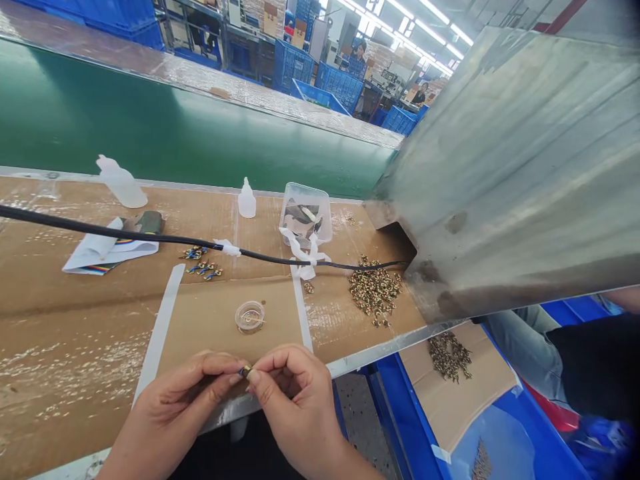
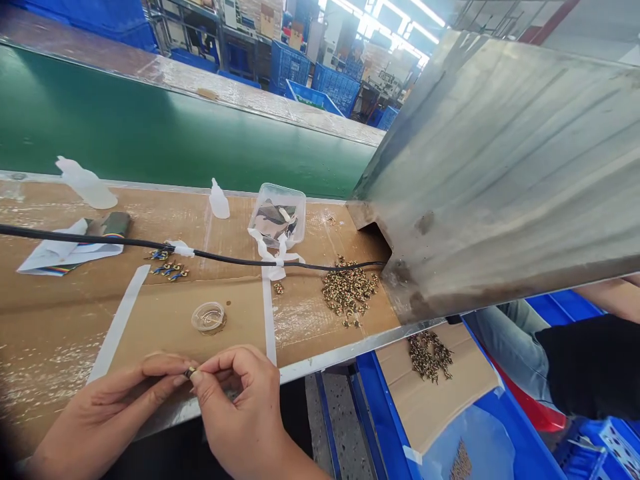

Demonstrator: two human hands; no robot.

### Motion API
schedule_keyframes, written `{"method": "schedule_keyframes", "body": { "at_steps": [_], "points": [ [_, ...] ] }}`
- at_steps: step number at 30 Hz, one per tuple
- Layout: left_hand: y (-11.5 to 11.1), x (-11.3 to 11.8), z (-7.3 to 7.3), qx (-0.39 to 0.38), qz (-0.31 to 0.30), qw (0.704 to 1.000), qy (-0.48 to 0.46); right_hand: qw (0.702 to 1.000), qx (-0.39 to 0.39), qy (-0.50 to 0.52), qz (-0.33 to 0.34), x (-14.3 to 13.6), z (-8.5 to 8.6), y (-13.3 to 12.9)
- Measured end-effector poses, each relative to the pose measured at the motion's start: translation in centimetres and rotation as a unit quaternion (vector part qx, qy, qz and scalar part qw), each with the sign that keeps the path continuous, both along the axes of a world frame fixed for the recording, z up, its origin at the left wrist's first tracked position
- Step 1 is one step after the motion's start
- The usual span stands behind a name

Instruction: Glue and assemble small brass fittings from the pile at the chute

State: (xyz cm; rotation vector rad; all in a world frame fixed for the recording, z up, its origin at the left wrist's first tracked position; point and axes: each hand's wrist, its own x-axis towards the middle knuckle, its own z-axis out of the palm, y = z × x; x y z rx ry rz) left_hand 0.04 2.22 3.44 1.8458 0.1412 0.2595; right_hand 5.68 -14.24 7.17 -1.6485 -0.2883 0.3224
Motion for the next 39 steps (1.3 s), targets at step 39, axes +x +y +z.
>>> {"method": "schedule_keyframes", "body": {
  "at_steps": [39],
  "points": [
    [-1.2,-0.6,-0.9,0.127,-0.040,0.990,-0.039,0.992,-0.074,-0.049,0.091,1.7,-1.3,-1.1]
  ]
}}
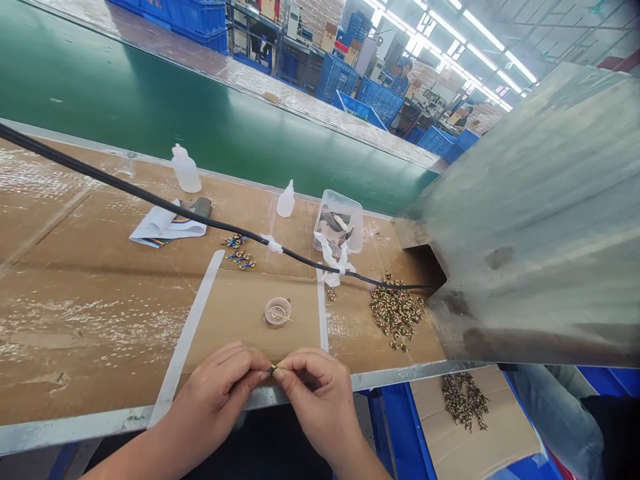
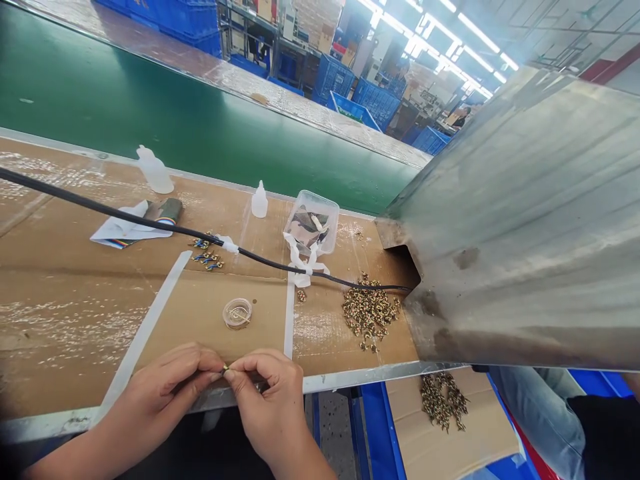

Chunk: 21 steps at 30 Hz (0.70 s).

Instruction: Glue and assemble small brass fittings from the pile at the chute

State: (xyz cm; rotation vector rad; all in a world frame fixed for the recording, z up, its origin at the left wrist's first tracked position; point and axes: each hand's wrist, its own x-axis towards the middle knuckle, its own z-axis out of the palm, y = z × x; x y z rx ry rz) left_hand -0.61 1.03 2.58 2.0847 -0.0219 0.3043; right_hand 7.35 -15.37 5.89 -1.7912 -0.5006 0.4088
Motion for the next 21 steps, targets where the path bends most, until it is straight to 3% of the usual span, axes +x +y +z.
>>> {"method": "schedule_keyframes", "body": {
  "at_steps": [21],
  "points": [
    [-0.18,-0.18,-0.77,-0.028,0.008,1.000,-0.003,1.000,-0.020,0.011,-0.006,0.01,-0.07,0.08]
  ]
}}
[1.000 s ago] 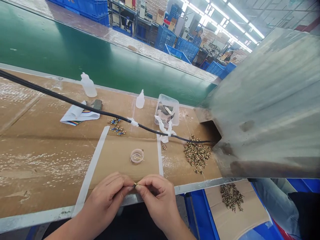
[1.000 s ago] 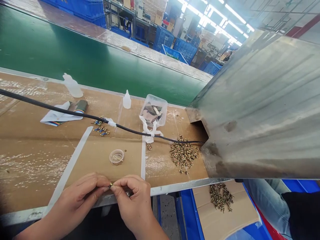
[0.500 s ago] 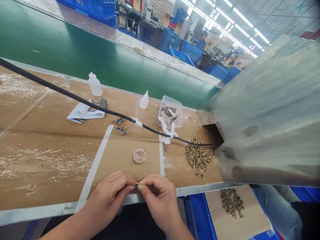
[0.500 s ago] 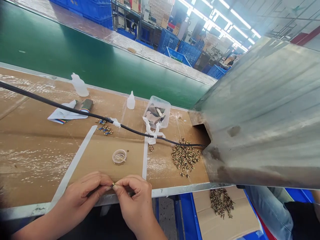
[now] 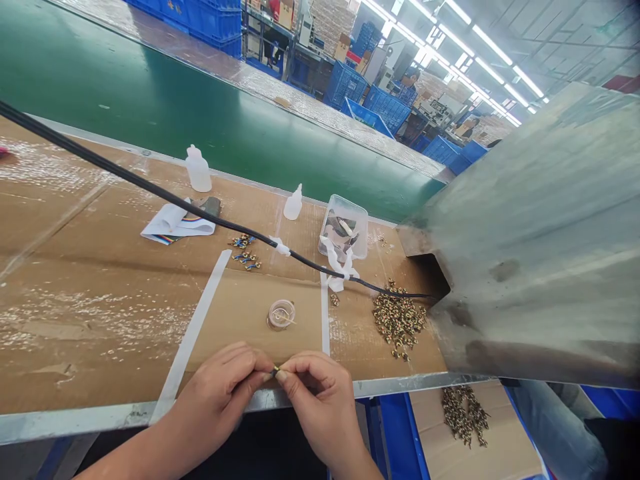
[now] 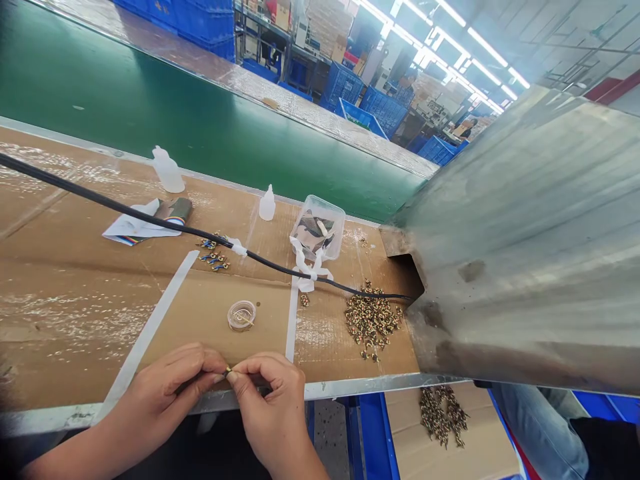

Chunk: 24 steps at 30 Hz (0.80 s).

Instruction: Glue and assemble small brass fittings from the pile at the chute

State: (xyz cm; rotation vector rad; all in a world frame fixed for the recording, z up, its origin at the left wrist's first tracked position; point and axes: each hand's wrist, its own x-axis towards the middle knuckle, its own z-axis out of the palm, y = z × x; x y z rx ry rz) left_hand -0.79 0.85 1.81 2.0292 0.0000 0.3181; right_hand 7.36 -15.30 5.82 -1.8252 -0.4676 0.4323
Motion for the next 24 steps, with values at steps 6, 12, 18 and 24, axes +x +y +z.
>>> {"method": "schedule_keyframes", "body": {
  "at_steps": [6,12,18,24],
  "points": [
    [-0.09,0.04,0.27,-0.002,-0.002,1.000,-0.009,1.000,0.002,0.003,0.002,-0.04,0.05,-0.04],
    [-0.10,-0.01,0.48,0.003,-0.006,1.000,-0.007,1.000,-0.002,0.000,0.004,0.00,0.01,-0.11],
    [-0.04,0.13,0.53,-0.007,0.000,1.000,-0.004,1.000,0.004,0.008,0.001,-0.16,-0.25,-0.23],
    [-0.06,0.19,0.27,-0.003,0.000,1.000,0.009,1.000,0.012,0.022,-0.004,-0.18,-0.44,-0.31]
  ]
}}
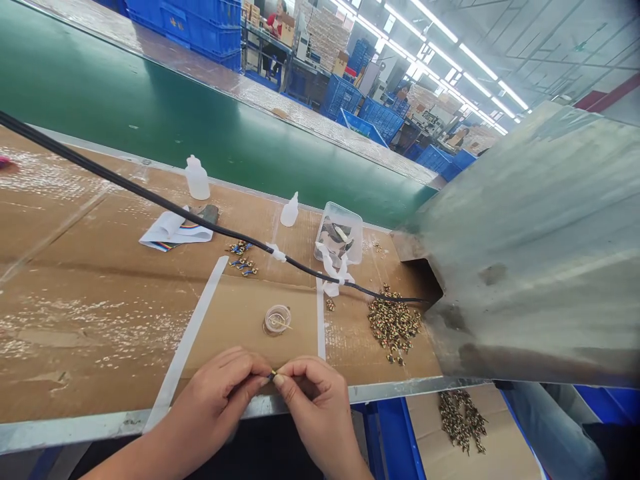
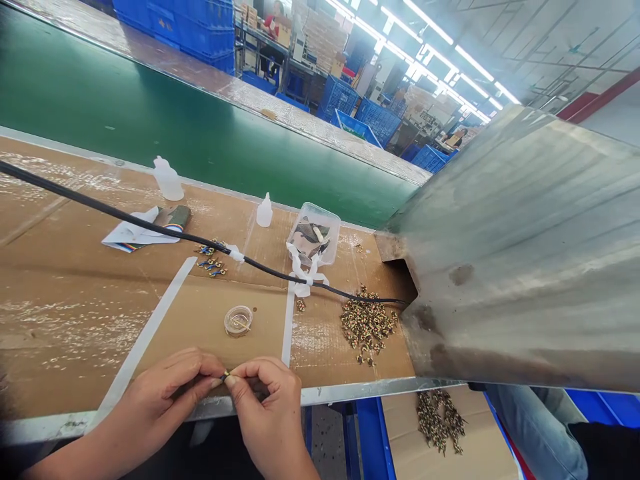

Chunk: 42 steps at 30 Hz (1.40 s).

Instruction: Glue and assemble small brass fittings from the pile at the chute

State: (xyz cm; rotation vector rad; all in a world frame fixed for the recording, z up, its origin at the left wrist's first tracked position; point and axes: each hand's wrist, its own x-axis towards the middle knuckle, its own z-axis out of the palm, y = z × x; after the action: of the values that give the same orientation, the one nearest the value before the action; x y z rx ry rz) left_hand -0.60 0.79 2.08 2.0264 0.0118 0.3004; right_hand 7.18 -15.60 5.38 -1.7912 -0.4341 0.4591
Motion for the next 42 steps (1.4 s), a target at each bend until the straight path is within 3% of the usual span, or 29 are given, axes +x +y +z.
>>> {"method": "schedule_keyframes", "body": {
  "at_steps": [7,17,23,31,37,42],
  "points": [
    [0.0,0.1,0.2,-0.007,0.008,0.999,0.032,1.000,0.011,-0.013,-0.010,-0.1,-0.2,0.1],
    [0.3,-0.1,1.2,-0.127,0.010,0.988,0.088,0.980,0.092,-0.171,0.032,-0.6,-0.4,-0.9],
    [0.0,-0.4,1.4,-0.145,0.014,0.981,0.125,0.985,0.090,-0.147,0.017,-1.0,-0.3,-1.2],
    [-0.3,0.1,2.2,-0.348,-0.041,0.897,0.271,0.988,0.081,-0.117,0.054,-0.4,0.7,-1.2],
    [-0.3,0.3,2.6,-0.389,-0.060,0.871,0.295,0.993,0.049,-0.085,0.061,0.2,0.9,-1.0],
    [-0.5,0.3,2.7,-0.387,-0.046,0.871,0.300,0.998,0.023,-0.055,0.035,0.3,1.0,-0.4]
  ]
}}
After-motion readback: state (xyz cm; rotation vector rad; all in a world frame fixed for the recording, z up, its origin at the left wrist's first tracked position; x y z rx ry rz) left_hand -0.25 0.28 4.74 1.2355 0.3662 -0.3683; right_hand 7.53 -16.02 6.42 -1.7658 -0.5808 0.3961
